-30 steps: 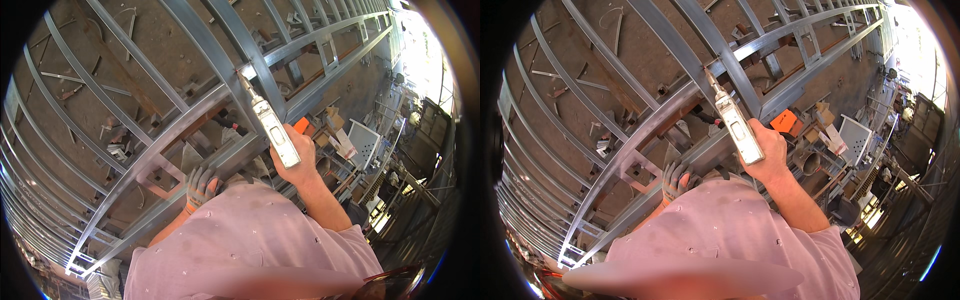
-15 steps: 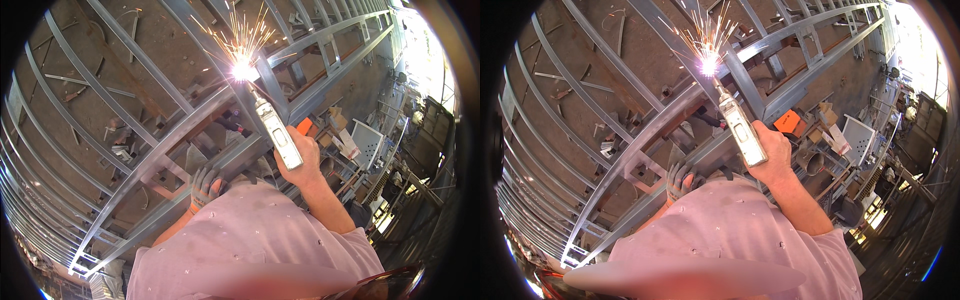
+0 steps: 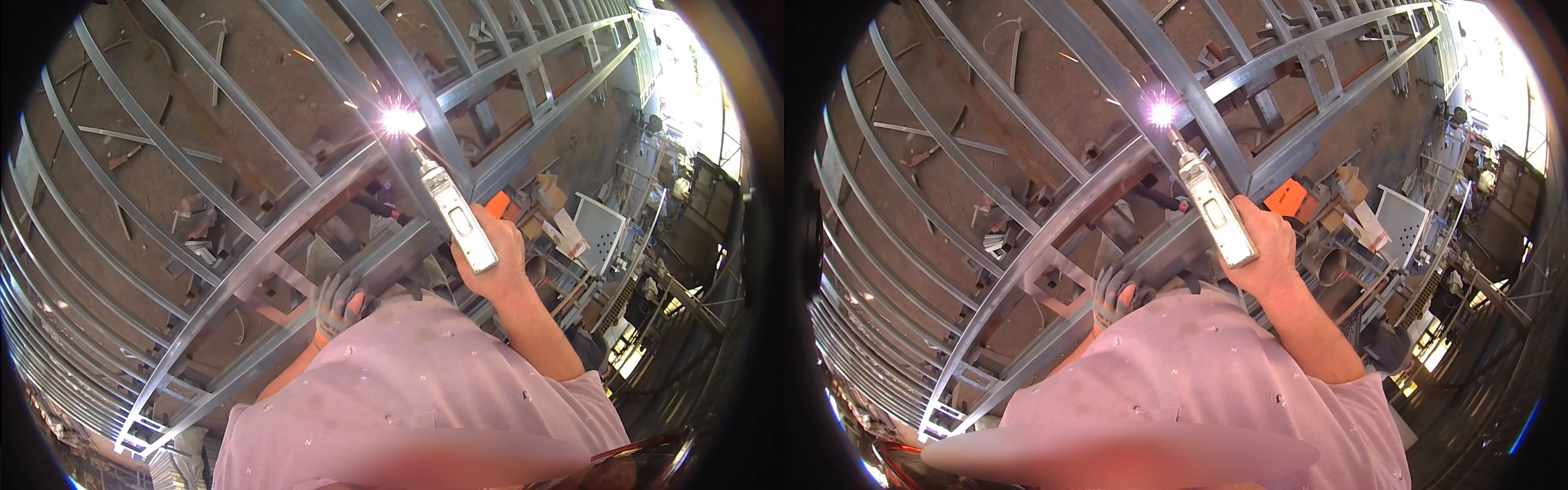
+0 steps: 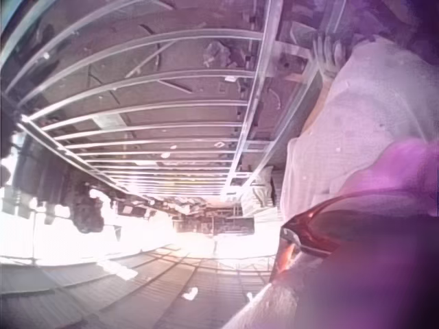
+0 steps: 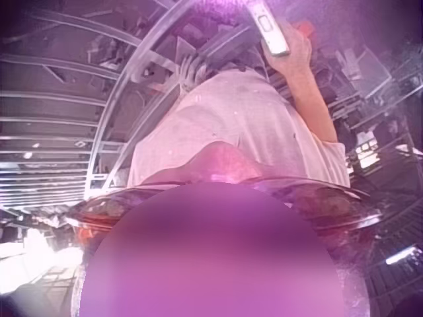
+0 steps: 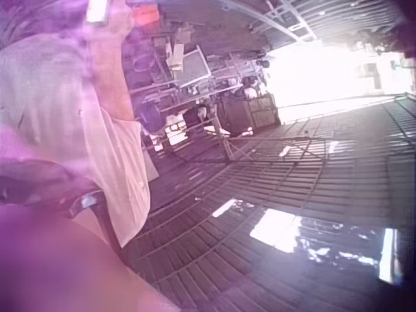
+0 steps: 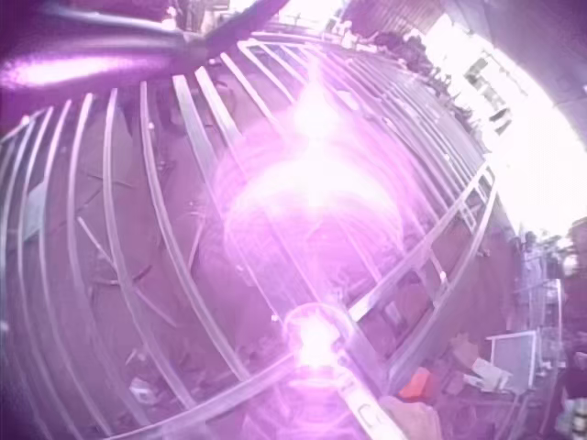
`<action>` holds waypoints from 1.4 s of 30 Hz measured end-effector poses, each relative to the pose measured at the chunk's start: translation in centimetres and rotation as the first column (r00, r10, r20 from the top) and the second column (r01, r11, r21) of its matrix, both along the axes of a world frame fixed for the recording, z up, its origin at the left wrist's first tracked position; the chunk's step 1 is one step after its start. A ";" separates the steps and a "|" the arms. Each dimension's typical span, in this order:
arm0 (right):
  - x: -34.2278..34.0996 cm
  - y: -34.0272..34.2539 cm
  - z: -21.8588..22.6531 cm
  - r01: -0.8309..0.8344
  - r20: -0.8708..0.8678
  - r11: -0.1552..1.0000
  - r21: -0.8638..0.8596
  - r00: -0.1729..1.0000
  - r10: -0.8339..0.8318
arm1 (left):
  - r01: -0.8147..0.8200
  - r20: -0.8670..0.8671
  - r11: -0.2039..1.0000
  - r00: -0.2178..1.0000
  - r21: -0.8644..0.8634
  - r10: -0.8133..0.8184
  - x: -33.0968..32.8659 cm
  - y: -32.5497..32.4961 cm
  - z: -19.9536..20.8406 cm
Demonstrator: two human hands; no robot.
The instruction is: The person welds joints on a large curved metal frame using a handheld welding torch. They move along the structure, applying welds at multiple intersections while holding the frame with a gloved hand.
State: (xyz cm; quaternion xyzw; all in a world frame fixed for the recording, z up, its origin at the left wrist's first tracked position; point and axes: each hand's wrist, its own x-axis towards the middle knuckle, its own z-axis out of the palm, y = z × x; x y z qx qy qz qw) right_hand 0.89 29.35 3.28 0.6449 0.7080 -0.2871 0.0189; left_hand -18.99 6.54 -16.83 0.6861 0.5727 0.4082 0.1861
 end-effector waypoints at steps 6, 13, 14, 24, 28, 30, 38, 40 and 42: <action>0.0 -0.1 0.0 0.010 0.020 1.000 -0.011 1.000 -0.010 | 0.020 -0.009 0.999 1.000 -0.033 -0.020 -0.1 -0.3 -0.1; 0.1 -0.6 0.2 0.019 0.021 1.000 -0.008 1.000 -0.019 | 0.011 0.009 1.000 1.000 0.007 -0.011 -0.1 0.0 0.1; 0.2 -0.6 0.2 0.022 0.021 1.000 -0.015 1.000 -0.022 | 0.005 0.009 1.000 1.000 0.014 -0.005 -0.1 -0.2 0.1; 0.6 -0.8 0.4 0.022 0.022 0.999 -0.046 1.000 -0.021 | 0.040 -0.034 0.999 0.999 -0.021 -0.040 -0.7 0.4 0.8; 0.5 -0.9 0.4 0.033 0.038 0.998 -0.047 0.999 -0.031 | 0.019 -0.026 1.000 0.999 -0.009 -0.020 -0.4 0.1 0.4; 0.5 -0.9 0.5 0.040 0.034 0.998 -0.055 0.999 -0.038 | 0.007 -0.021 1.000 1.000 -0.013 -0.008 -0.3 0.1 0.3; 1.0 -1.0 0.4 0.044 0.034 0.996 -0.072 0.999 -0.042 | 0.041 -0.003 0.999 0.999 -0.034 -0.041 -0.7 0.2 0.8; 1.1 -1.2 0.3 0.048 0.030 0.996 -0.072 0.999 -0.046 | 0.038 -0.010 0.999 0.999 -0.031 -0.038 -0.7 0.3 0.8; 1.3 -1.2 0.4 0.050 0.023 0.996 -0.067 0.999 -0.049 | 0.036 -0.013 0.999 0.999 -0.024 -0.036 -0.7 0.4 0.8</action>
